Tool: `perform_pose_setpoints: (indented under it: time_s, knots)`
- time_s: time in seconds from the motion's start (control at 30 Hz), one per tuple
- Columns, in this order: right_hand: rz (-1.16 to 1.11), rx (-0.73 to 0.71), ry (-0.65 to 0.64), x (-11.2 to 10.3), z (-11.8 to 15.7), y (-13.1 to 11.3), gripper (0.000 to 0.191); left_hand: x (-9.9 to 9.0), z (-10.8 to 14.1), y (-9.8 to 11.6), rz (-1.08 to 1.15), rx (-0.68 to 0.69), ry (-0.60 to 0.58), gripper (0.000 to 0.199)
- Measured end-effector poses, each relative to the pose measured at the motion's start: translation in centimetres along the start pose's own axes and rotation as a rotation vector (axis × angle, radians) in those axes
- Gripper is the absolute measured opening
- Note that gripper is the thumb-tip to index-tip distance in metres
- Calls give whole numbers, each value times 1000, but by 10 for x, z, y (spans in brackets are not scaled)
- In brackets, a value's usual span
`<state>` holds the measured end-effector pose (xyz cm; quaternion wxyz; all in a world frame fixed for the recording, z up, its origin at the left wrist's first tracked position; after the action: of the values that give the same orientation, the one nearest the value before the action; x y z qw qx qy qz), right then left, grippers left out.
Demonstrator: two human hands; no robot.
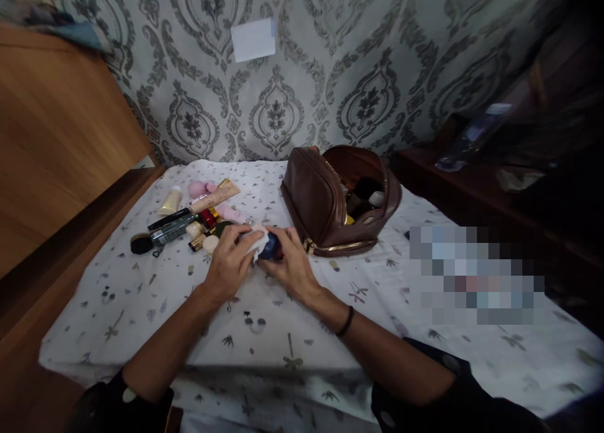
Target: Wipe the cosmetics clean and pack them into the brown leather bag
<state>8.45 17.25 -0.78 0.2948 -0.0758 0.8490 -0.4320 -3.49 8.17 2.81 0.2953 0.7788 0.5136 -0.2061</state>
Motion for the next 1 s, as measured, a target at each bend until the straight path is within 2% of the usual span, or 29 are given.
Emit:
perform_pose_setpoints:
  time_s: [0.13,0.23,0.3,0.4,0.5,0.63,0.73,0.8,0.87,0.93,1.0]
  knots:
    - [1,-95,-85,4,4,-2,56,-5,-7,-8,112,-154,-21,30]
    - [-91,-120,-153,7,4,-5,58,-8,-11,-22,266,-315,-18,30]
    - [-188,-105,-175,8,3,-6,57,-7,-11,-33,401,-441,-2,29]
    - [-324,-23,-139,6,-1,-3,59,-1,-7,-46,571,-620,10,31]
    - [-349,34,-53,4,-3,2,61,2,-5,-45,602,-658,23,34]
    - [-141,-73,38,-8,-1,-13,59,-1,-3,-37,556,-642,81,34]
    - [1,-185,103,-35,-6,-41,55,3,0,-39,558,-687,56,36]
    - [41,-257,181,-67,-17,-61,56,9,3,-42,560,-713,-12,40]
    - [60,-298,307,-110,-36,-74,60,14,4,-46,533,-737,-60,43]
    - [66,-233,427,-154,-62,-73,61,17,5,-50,495,-750,-73,47]
    - [169,-135,450,-188,-93,-64,58,18,7,-55,469,-756,-61,50]
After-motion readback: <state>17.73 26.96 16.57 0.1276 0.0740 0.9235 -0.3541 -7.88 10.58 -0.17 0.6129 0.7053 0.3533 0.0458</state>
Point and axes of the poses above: each hand's wrist, its own z-axis away from the middle knuckle, its own x-axis out of the palm, y = z × x, the point moved 4 cm from there along -z, towards the middle knuckle, and after that the axes turned 2 degrees about z, right-handed, at the moved point
